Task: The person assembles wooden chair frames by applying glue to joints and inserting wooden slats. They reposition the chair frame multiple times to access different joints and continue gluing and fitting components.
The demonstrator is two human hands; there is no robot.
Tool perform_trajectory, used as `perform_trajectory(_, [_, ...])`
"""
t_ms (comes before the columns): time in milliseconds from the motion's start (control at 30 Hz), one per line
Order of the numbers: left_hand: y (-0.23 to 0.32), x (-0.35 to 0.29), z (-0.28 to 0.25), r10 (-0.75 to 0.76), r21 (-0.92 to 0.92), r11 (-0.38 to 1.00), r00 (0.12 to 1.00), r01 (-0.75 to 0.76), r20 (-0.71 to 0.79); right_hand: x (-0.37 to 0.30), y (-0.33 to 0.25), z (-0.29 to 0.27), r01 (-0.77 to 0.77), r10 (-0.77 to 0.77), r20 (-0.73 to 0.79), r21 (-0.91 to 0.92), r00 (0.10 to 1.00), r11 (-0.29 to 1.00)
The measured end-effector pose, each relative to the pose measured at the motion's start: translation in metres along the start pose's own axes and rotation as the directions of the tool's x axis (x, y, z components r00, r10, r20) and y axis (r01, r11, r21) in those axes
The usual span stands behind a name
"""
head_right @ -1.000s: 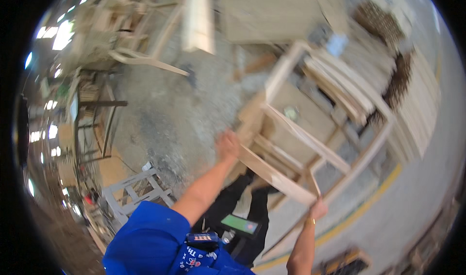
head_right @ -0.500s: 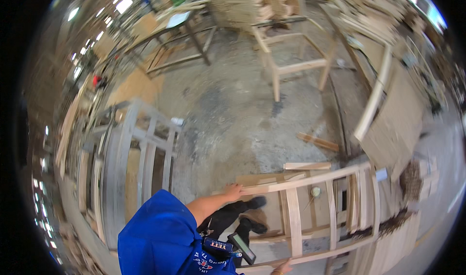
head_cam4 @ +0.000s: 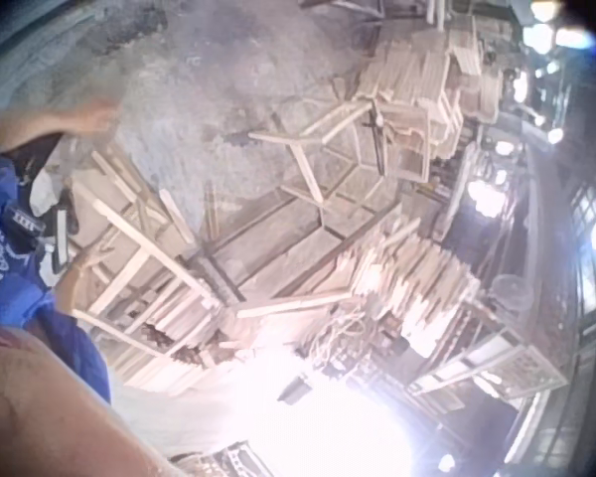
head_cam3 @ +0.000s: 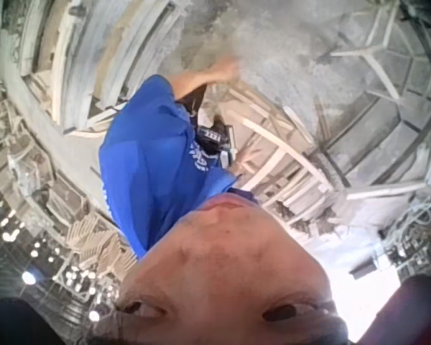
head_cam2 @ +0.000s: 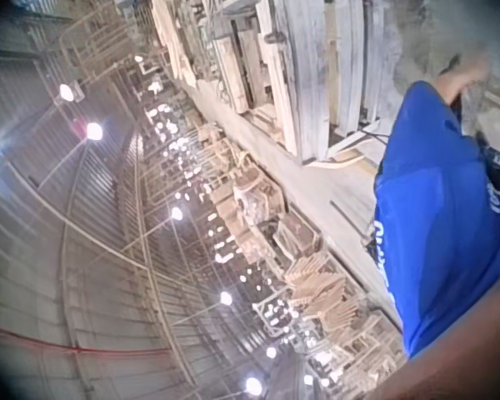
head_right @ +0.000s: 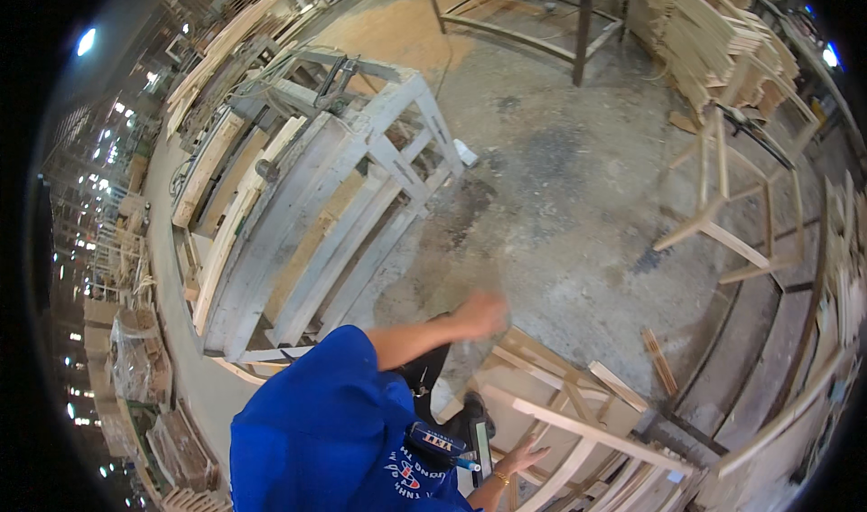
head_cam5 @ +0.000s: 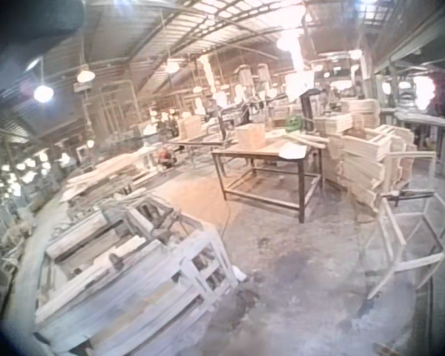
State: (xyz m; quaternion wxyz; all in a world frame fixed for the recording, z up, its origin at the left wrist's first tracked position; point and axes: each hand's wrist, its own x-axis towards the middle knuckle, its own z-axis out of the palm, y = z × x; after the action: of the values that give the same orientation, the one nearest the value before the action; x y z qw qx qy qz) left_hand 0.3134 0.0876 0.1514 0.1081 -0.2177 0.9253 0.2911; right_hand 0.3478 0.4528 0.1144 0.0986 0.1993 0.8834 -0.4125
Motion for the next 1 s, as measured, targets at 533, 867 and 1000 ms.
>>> perform_trajectory(533, [-0.282,-0.103,-0.372,-0.423,0.376,0.712,0.79,0.593,-0.444,-0.001,-0.106,0.056,-0.146,0.256,0.145,-0.52,0.956,0.841])
perform_trajectory(867, [0.03,0.005,-0.174,0.462,0.227,0.624,0.587,-0.748,0.665,-0.079,-0.284,0.02,0.787,-0.631,0.509,-0.169,0.585,0.593])
perform_trajectory(1000, [0.197,-0.001,-0.04,0.747,-0.346,0.426,0.109,-0.836,0.656,-0.066,-0.125,-0.029,0.094,0.026,0.361,-0.312,0.932,0.945])
